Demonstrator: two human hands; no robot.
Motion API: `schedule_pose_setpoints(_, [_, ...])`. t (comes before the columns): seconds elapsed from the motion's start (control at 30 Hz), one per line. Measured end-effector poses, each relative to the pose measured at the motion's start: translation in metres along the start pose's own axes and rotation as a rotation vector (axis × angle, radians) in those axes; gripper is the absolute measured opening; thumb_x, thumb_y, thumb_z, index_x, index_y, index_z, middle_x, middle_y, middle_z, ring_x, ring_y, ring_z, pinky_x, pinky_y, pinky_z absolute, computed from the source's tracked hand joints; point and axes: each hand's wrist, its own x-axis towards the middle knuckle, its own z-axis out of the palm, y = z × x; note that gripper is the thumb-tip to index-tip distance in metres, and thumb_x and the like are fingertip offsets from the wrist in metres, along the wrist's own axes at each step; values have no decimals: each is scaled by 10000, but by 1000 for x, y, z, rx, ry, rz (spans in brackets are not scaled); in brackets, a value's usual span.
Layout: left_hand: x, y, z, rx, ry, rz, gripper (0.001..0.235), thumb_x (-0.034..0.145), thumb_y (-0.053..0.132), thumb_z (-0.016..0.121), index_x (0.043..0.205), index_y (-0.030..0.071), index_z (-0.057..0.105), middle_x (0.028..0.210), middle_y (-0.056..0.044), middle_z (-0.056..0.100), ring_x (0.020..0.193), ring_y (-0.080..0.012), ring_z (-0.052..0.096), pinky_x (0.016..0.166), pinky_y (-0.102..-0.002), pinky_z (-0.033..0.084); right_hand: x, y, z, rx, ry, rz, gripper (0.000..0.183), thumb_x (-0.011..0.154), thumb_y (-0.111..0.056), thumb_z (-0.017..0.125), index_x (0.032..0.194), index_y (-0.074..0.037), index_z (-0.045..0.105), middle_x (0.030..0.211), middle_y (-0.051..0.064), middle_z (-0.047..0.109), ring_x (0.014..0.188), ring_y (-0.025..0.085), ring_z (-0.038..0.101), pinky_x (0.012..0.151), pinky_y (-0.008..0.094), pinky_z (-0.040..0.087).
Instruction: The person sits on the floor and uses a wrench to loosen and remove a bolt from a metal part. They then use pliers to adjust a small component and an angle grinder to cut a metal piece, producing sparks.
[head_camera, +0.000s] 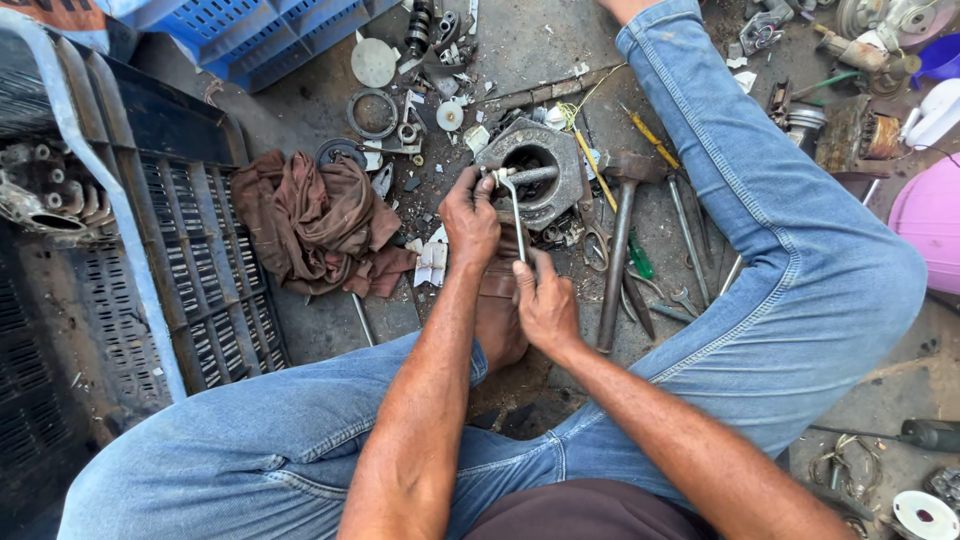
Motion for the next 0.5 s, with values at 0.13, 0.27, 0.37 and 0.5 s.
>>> schedule_pose_setpoints(0.13, [-2,-5,-2,-58,-4,18,173,1019,126,601,1124,57,720,905,-148,774,831,-209,727,761,-371,564,-2,8,14,-187,77,-70,353,1090,-388,488,1032,-46,553,541,172,572,482,354,620,489,502,443])
schedule_pose_setpoints(0.27, [-1,-9,0,-92,-10,13,187,1010,116,593,1128,58,727,920,-139,781,845,-202,728,771,-363,568,3,19,20,-317,94,-141,354,1075,-386,487,1029,-38,530,559,198,581,500,399,619,491,527,466])
schedule_pose_setpoints(0.37, [0,-10,-1,-65,11,51,184,1000,111,607,1124,53,731,930,-151,775,859,-201,736,781,-364,566,9,29,21,-389,105,-194,365,1066,-395,497,1057,-33,542,626,227,616,546,441,631,509,552,481])
schedule_pose_setpoints(0.5, [-2,-7,3,-61,4,-62,191,1018,123,591,1121,55,736,884,-153,773,809,-214,727,756,-369,566,14,40,25,-399,144,-264,406,1057,-434,507,1082,-32,551,711,250,654,610,466,651,573,571,508])
